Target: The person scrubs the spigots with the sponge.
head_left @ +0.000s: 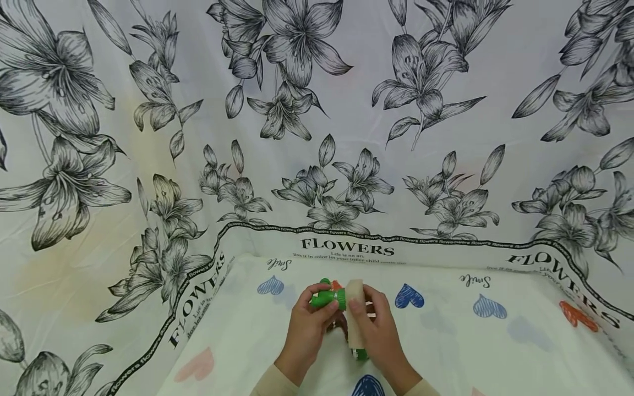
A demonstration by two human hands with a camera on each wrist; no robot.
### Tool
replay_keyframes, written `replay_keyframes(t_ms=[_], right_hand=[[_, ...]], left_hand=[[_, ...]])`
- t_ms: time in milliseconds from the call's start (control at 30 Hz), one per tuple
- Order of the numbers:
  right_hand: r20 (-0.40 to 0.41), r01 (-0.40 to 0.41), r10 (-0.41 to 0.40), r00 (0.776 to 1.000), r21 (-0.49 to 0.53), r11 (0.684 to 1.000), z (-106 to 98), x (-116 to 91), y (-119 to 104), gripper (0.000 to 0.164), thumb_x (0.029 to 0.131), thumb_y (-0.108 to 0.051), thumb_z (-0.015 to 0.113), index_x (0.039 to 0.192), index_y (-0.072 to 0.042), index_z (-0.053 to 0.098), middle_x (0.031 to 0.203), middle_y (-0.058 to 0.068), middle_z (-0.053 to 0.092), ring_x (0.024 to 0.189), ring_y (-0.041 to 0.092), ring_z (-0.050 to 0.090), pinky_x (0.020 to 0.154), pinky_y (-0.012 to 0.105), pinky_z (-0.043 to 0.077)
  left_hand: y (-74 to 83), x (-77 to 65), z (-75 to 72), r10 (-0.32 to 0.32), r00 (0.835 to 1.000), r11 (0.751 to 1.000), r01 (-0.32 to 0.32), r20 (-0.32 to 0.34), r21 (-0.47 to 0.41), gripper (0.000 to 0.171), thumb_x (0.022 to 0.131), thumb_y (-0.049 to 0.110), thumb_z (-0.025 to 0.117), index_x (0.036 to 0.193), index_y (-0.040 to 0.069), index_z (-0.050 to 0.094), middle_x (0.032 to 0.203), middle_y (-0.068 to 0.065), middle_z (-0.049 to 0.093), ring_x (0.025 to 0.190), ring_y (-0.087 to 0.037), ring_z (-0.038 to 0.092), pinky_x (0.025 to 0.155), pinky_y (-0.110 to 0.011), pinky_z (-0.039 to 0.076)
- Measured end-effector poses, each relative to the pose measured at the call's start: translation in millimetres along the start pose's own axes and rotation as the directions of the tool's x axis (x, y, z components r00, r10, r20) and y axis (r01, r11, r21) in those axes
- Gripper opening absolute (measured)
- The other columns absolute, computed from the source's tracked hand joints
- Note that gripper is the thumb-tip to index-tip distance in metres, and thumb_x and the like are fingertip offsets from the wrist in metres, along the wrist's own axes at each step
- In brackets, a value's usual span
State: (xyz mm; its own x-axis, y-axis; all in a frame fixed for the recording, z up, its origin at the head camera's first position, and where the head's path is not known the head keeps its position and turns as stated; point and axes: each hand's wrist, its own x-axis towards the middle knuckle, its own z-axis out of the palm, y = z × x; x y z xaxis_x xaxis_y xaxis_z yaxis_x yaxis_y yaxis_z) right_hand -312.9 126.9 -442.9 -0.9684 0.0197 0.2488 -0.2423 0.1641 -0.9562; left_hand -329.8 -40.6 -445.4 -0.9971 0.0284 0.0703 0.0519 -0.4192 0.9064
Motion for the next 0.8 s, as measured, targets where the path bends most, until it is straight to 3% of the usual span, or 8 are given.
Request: replay_keyframes(t_ms=[133,333,400,467,567,700,767,800], right_hand=[[-0.029,0.062,-0.062,0.998,-0.004,0.998,8.1,-1.6,4.0,0.055,0.111,-0.037,0.067,0.156,-0.009,0.052,0.133,0.008,0.053,0.107,0.023,0.054,0.085,0.033,0.054],[-0.022,0.089,-0.090,0.996,-0.012,0.996,12.6,0.4,3.4,0.057,0.108,-0.037,0.071,0.155,-0.011,0.054,0.129,0.007,0.054,0.105,0.026,0.056,0.080,0.034,0.057],[-0.005,0.093,-0.093,0.996,-0.017,0.995,10.5,2.9,2.7,0.058,0.108,-0.039,0.072,0.155,-0.011,0.055,0.129,0.006,0.055,0.107,0.027,0.056,0.081,0.035,0.057],[-0.001,0.090,-0.090,0.996,-0.015,0.996,6.0,5.3,2.7,0.057,0.108,-0.040,0.072,0.155,-0.011,0.055,0.131,0.005,0.056,0.108,0.027,0.057,0.083,0.035,0.057],[-0.026,0.083,-0.083,0.996,-0.005,0.997,-4.8,7.9,4.5,0.056,0.108,-0.038,0.073,0.154,-0.009,0.056,0.132,0.006,0.057,0.108,0.027,0.058,0.083,0.034,0.059],[-0.078,0.056,-0.055,0.995,0.012,0.998,-20.3,11.2,6.0,0.055,0.109,-0.035,0.071,0.154,-0.008,0.056,0.134,0.008,0.058,0.106,0.026,0.059,0.080,0.033,0.060],[-0.092,0.037,-0.035,0.995,0.015,0.999,-26.2,12.7,5.4,0.055,0.110,-0.036,0.070,0.155,-0.008,0.055,0.135,0.009,0.058,0.107,0.026,0.059,0.080,0.032,0.060],[-0.095,0.034,-0.032,0.995,0.017,0.999,-28.6,13.3,5.2,0.055,0.110,-0.036,0.070,0.155,-0.008,0.055,0.136,0.010,0.058,0.107,0.026,0.058,0.080,0.031,0.059]], left_hand=[[0.6,1.0,-4.3,0.042,0.999,0.998,-0.041,-0.025,0.047,0.054,0.097,-0.001,0.081,0.148,0.010,0.067,0.148,-0.023,0.060,0.128,-0.034,0.065,0.099,-0.038,0.061],[10.6,3.1,-6.6,0.105,0.994,0.985,-0.104,0.000,0.135,0.059,0.103,0.009,0.078,0.158,0.016,0.059,0.143,-0.021,0.065,0.129,-0.030,0.065,0.101,-0.034,0.059],[15.2,5.2,-10.1,0.145,0.989,0.964,-0.146,0.022,0.221,0.061,0.105,0.013,0.076,0.161,0.015,0.053,0.140,-0.019,0.066,0.129,-0.029,0.066,0.103,-0.033,0.057],[19.0,9.2,-17.8,0.202,0.978,0.922,-0.206,0.048,0.329,0.063,0.105,0.013,0.076,0.160,0.012,0.047,0.135,-0.015,0.069,0.126,-0.029,0.067,0.101,-0.032,0.058],[22.7,13.9,-37.0,0.322,0.943,0.788,-0.315,0.082,0.530,0.058,0.103,0.011,0.079,0.154,0.011,0.050,0.126,-0.006,0.073,0.116,-0.025,0.071,0.093,-0.029,0.060],[24.3,19.5,-75.8,0.467,0.877,0.526,-0.377,0.111,0.763,0.056,0.098,0.004,0.083,0.150,0.015,0.066,0.123,-0.001,0.073,0.104,-0.018,0.071,0.082,-0.036,0.062],[24.6,21.5,-98.3,0.502,0.856,0.404,-0.359,0.124,0.842,0.060,0.095,0.004,0.086,0.151,0.015,0.066,0.122,-0.002,0.073,0.101,-0.017,0.071,0.081,-0.041,0.062],[25.5,21.6,-109.6,0.509,0.851,0.355,-0.346,0.131,0.869,0.062,0.094,0.005,0.087,0.151,0.013,0.065,0.122,-0.003,0.074,0.100,-0.017,0.070,0.080,-0.044,0.062]])
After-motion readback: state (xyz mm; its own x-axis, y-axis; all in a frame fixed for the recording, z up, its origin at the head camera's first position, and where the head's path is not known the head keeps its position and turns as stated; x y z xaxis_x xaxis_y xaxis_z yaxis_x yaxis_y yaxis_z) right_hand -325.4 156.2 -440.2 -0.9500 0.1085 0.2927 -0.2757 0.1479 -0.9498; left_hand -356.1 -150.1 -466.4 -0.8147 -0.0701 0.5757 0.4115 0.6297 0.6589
